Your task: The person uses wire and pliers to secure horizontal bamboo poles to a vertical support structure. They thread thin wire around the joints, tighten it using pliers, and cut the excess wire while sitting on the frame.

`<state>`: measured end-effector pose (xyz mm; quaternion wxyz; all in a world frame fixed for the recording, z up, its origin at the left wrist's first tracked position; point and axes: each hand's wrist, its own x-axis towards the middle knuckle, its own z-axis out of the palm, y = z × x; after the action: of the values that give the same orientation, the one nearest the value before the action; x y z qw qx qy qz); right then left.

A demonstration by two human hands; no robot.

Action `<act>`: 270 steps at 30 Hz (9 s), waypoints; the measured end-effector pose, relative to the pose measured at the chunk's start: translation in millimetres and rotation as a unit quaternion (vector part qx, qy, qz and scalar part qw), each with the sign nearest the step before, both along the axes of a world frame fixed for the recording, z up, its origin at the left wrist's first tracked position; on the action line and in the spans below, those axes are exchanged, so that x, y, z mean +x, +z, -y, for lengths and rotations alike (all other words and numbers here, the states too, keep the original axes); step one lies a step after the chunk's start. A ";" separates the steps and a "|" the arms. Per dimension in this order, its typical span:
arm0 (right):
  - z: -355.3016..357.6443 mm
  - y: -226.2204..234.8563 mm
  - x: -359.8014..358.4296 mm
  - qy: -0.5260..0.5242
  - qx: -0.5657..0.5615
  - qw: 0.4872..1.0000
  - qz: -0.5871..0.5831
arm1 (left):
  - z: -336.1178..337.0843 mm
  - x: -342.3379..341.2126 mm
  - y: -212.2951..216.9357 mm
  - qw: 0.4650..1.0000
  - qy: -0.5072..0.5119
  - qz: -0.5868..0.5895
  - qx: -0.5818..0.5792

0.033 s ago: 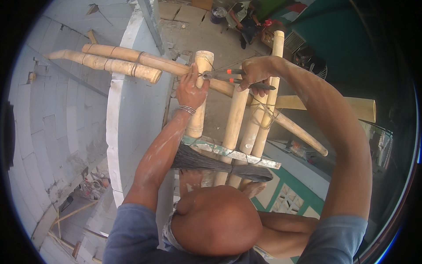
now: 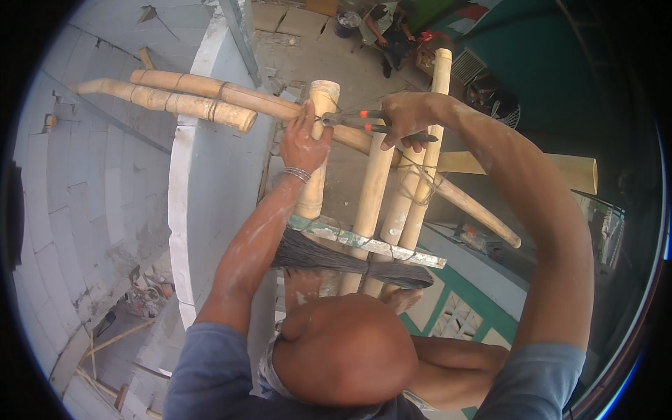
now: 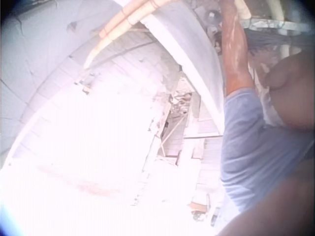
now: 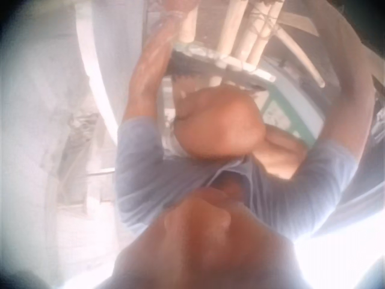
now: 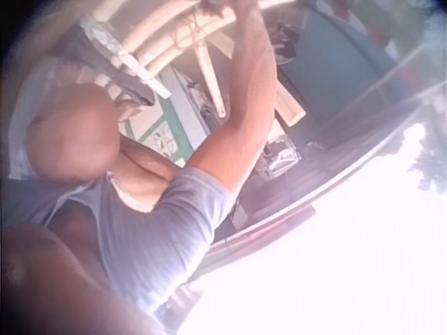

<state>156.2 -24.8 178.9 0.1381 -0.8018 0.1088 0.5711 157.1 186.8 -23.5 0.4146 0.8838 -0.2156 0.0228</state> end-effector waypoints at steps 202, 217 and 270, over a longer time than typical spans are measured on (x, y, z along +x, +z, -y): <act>-593.5 537.4 -566.7 -0.964 -0.207 -0.160 -0.042 | 86.6 -251.0 639.9 0.627 -0.659 0.002 0.416; -799.3 493.0 -785.5 -0.631 -0.419 -0.651 0.058 | -26.0 -564.5 664.3 0.406 -0.792 0.139 0.434; -1421.5 493.7 -1333.7 -0.773 -0.280 -0.555 -0.131 | -637.7 -1381.7 740.9 0.178 -0.870 0.293 0.355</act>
<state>-1177.6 1396.7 672.6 -0.1260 -0.5648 -0.7371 0.3490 -1224.6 824.5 717.4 -0.2828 0.1105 -0.9368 -0.1739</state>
